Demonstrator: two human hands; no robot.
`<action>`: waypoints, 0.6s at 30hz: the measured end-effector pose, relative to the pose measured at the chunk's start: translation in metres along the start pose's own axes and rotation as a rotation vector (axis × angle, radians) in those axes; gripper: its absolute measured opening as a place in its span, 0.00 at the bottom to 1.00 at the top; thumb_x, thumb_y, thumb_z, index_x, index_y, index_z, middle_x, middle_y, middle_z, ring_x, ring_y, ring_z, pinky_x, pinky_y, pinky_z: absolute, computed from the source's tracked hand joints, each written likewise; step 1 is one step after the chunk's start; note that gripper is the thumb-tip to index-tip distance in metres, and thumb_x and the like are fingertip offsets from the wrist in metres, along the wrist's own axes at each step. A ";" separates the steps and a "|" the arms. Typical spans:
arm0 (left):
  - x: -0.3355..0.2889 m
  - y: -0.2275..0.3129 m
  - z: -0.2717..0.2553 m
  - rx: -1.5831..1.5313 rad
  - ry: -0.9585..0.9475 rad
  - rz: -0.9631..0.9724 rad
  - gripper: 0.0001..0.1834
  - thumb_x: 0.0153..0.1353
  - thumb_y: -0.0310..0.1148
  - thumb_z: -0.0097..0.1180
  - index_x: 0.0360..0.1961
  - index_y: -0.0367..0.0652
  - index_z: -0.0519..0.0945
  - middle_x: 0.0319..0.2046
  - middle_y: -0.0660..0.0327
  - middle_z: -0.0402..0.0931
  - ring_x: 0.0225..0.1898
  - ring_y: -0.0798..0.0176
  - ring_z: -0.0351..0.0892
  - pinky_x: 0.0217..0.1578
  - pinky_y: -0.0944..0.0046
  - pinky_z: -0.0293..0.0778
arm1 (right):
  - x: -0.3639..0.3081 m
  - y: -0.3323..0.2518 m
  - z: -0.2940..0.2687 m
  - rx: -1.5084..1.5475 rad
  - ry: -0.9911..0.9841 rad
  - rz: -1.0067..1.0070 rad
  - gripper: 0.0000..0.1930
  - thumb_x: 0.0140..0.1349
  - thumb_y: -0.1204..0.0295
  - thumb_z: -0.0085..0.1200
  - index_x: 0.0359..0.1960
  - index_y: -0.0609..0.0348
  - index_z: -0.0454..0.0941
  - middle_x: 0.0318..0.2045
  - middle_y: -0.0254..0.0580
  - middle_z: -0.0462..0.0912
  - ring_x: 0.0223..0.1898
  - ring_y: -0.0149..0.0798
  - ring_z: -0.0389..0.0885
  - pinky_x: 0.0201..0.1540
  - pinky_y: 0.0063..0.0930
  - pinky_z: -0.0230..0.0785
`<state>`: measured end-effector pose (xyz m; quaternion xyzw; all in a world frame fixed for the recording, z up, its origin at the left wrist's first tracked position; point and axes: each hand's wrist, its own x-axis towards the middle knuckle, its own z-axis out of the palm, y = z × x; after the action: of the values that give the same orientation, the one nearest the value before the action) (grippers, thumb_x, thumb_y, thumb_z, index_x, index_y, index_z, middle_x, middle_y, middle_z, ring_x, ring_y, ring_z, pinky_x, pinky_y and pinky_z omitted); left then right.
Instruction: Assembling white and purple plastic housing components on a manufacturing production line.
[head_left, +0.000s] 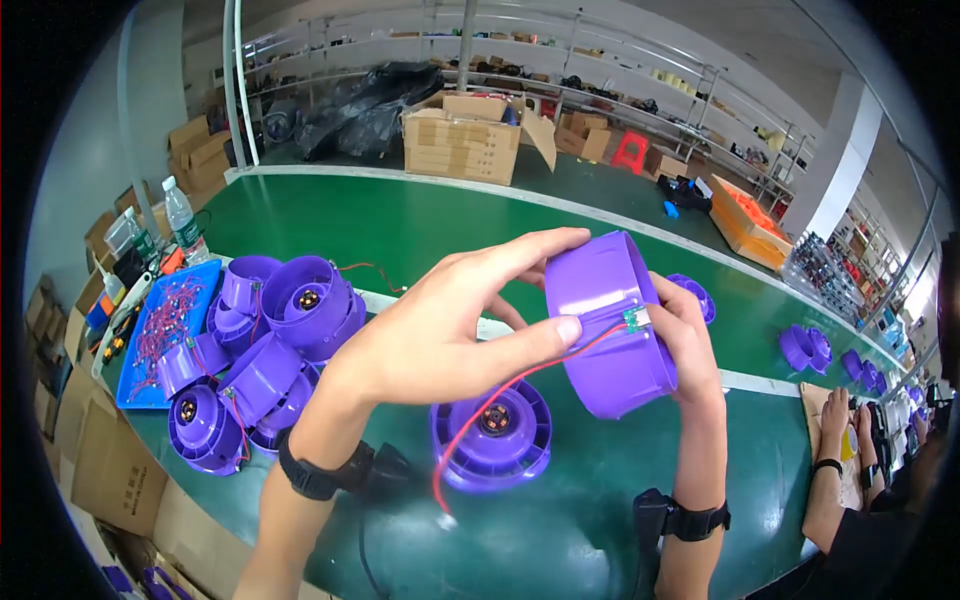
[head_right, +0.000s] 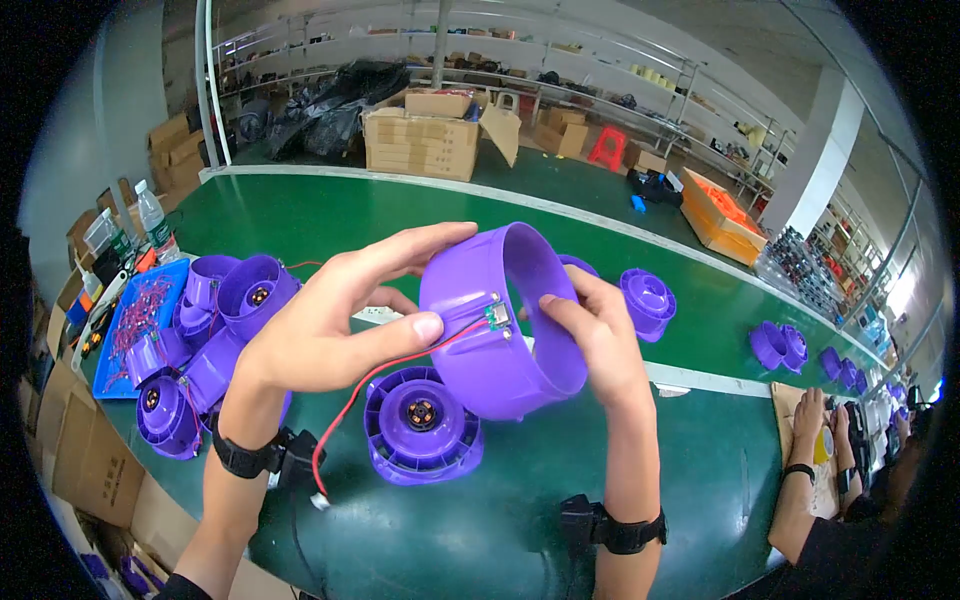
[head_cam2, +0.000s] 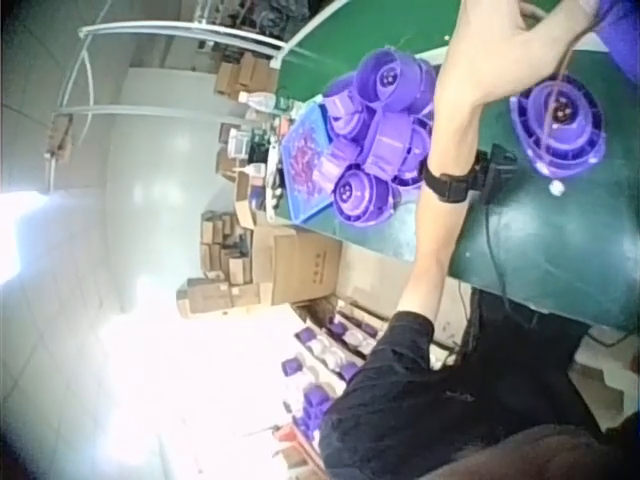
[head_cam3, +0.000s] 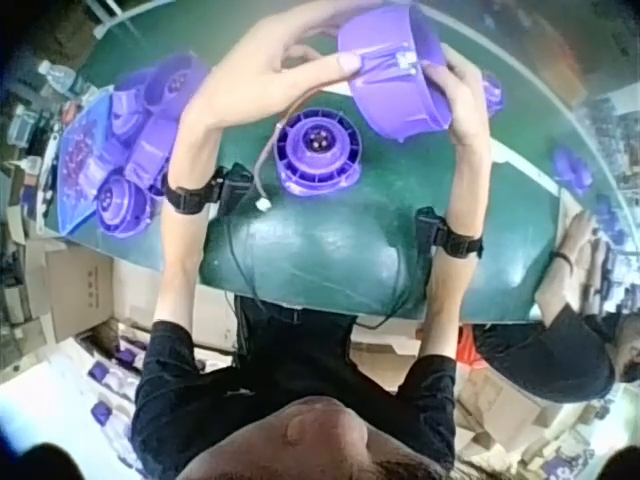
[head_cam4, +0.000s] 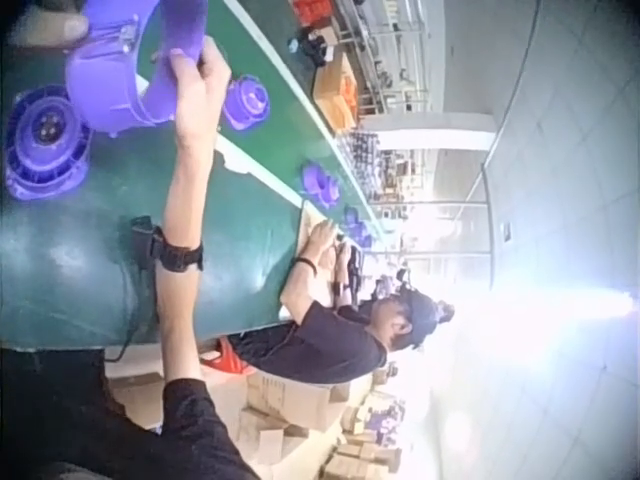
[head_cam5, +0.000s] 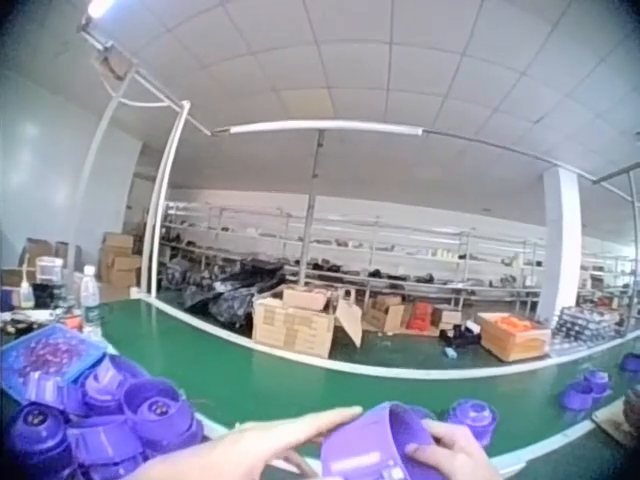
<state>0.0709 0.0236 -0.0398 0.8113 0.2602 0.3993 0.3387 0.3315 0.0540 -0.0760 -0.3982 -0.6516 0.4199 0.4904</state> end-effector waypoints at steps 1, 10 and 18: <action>-0.001 0.000 0.002 -0.010 0.019 0.017 0.36 0.66 0.38 0.61 0.72 0.37 0.64 0.63 0.51 0.72 0.63 0.56 0.72 0.54 0.57 0.77 | -0.001 0.001 0.001 -0.018 -0.020 -0.017 0.14 0.63 0.73 0.50 0.48 0.65 0.79 0.34 0.38 0.83 0.34 0.29 0.79 0.38 0.25 0.71; -0.004 0.006 0.004 -0.089 0.021 -0.024 0.38 0.60 0.33 0.67 0.71 0.37 0.66 0.62 0.53 0.73 0.58 0.60 0.76 0.48 0.60 0.79 | -0.010 -0.005 0.012 -0.104 -0.085 -0.057 0.22 0.61 0.82 0.46 0.60 0.66 0.71 0.40 0.39 0.82 0.42 0.31 0.80 0.48 0.28 0.73; -0.007 0.016 0.020 0.103 -0.012 0.158 0.42 0.54 0.34 0.73 0.69 0.37 0.68 0.55 0.49 0.75 0.49 0.56 0.79 0.42 0.63 0.81 | -0.008 -0.006 0.013 -0.117 -0.073 -0.088 0.21 0.61 0.84 0.56 0.57 0.67 0.73 0.47 0.42 0.83 0.49 0.32 0.81 0.55 0.27 0.72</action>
<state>0.0862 0.0022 -0.0403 0.8480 0.2138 0.4059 0.2654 0.3195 0.0421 -0.0753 -0.3815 -0.7094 0.3734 0.4602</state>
